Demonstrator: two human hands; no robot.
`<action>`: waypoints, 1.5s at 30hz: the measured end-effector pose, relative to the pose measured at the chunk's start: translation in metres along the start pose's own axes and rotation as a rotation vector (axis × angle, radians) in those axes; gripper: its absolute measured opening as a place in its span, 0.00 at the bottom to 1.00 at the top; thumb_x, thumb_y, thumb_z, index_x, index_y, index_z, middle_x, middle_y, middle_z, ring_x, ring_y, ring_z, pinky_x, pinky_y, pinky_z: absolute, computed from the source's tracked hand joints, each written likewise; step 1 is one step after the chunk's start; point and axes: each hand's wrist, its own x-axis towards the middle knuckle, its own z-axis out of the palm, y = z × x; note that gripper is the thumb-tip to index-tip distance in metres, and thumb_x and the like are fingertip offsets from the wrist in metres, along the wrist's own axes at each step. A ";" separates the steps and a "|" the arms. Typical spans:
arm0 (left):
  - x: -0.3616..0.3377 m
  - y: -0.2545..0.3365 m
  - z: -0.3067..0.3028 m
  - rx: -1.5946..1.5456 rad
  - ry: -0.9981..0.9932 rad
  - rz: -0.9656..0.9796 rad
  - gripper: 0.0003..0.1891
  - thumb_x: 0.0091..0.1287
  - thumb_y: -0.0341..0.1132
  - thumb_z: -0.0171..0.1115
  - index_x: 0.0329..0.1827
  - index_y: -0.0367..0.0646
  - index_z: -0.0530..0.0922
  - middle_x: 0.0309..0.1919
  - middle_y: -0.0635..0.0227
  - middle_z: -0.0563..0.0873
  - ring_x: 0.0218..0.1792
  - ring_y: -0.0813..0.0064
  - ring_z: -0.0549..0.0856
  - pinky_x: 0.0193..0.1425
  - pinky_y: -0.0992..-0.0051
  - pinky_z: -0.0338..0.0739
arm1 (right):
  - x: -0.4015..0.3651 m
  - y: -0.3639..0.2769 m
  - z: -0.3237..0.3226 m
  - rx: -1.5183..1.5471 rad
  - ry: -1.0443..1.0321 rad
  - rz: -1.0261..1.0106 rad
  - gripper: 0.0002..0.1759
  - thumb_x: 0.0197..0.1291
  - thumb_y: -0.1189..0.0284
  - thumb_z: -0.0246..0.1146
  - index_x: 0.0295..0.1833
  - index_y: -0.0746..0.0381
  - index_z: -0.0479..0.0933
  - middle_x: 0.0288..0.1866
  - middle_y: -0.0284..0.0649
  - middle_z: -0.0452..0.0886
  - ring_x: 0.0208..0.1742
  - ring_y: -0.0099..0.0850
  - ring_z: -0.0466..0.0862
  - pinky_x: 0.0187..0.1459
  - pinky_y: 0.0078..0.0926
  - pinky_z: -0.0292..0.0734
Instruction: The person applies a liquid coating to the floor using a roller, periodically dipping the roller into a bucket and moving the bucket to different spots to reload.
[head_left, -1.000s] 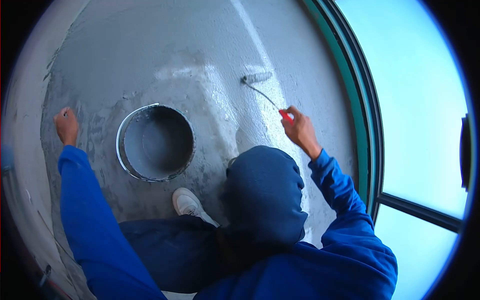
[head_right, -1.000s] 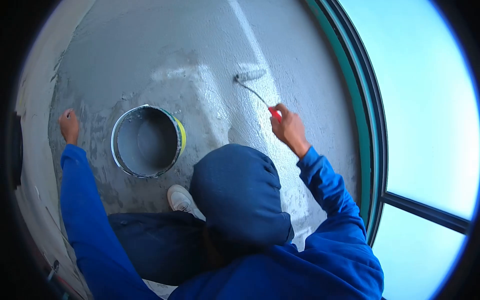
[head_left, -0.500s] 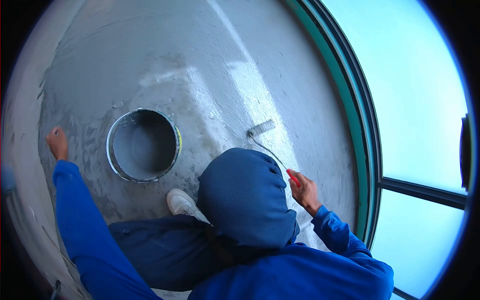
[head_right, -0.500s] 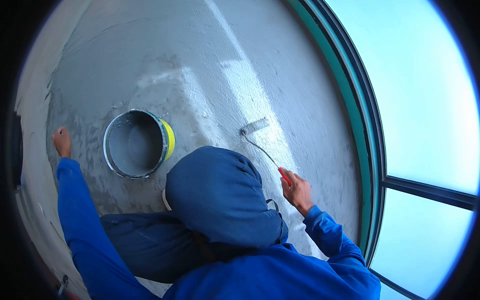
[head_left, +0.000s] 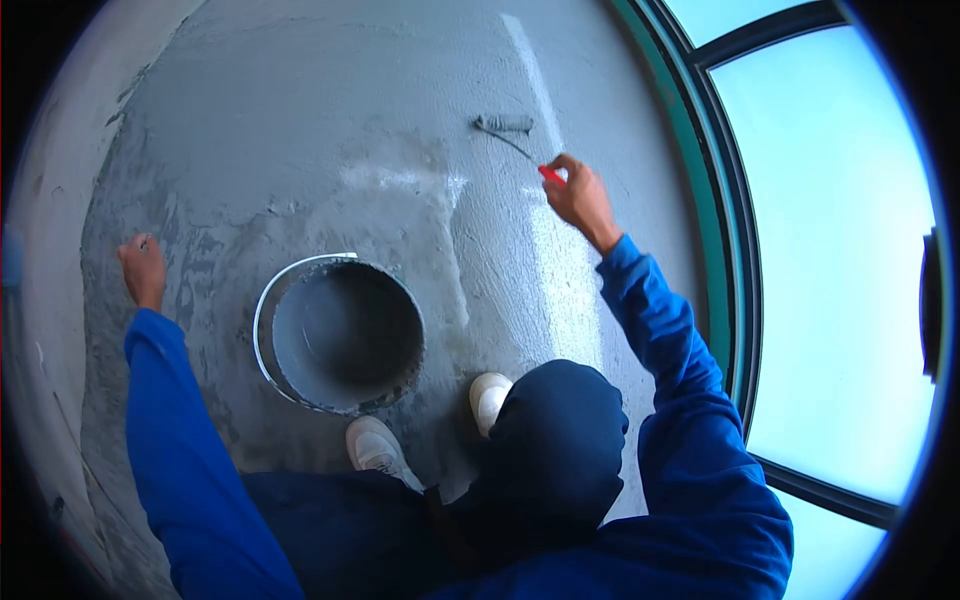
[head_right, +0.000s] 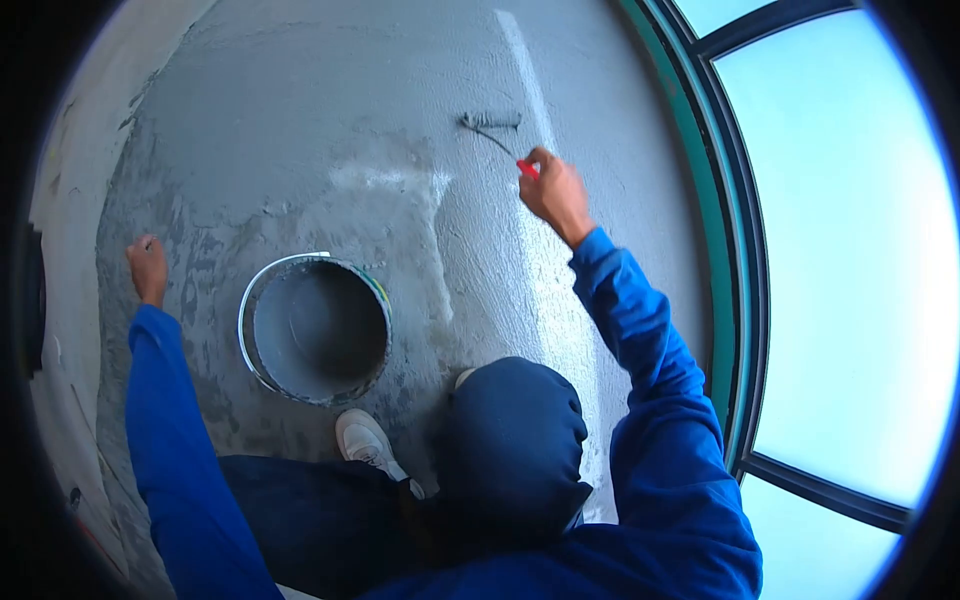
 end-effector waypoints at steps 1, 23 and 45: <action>0.003 -0.002 0.007 -0.021 0.002 0.010 0.19 0.72 0.44 0.46 0.57 0.44 0.76 0.55 0.60 0.71 0.49 0.60 0.78 0.53 0.64 0.75 | 0.031 -0.004 0.002 -0.002 0.017 -0.032 0.14 0.49 0.68 0.61 0.42 0.60 0.80 0.29 0.57 0.81 0.35 0.54 0.83 0.39 0.44 0.78; 0.001 0.034 0.015 -0.055 0.036 0.128 0.20 0.71 0.45 0.46 0.56 0.42 0.77 0.55 0.59 0.72 0.48 0.59 0.79 0.51 0.63 0.75 | 0.051 -0.021 0.006 -0.067 -0.032 -0.016 0.16 0.49 0.69 0.60 0.45 0.59 0.80 0.37 0.57 0.82 0.41 0.55 0.82 0.45 0.45 0.78; 0.067 0.001 0.004 0.000 0.084 0.343 0.24 0.67 0.48 0.48 0.55 0.38 0.78 0.51 0.49 0.78 0.52 0.53 0.78 0.58 0.63 0.70 | -0.612 0.114 -0.057 0.036 -0.069 0.767 0.15 0.62 0.68 0.58 0.54 0.58 0.73 0.44 0.45 0.81 0.43 0.48 0.80 0.44 0.41 0.74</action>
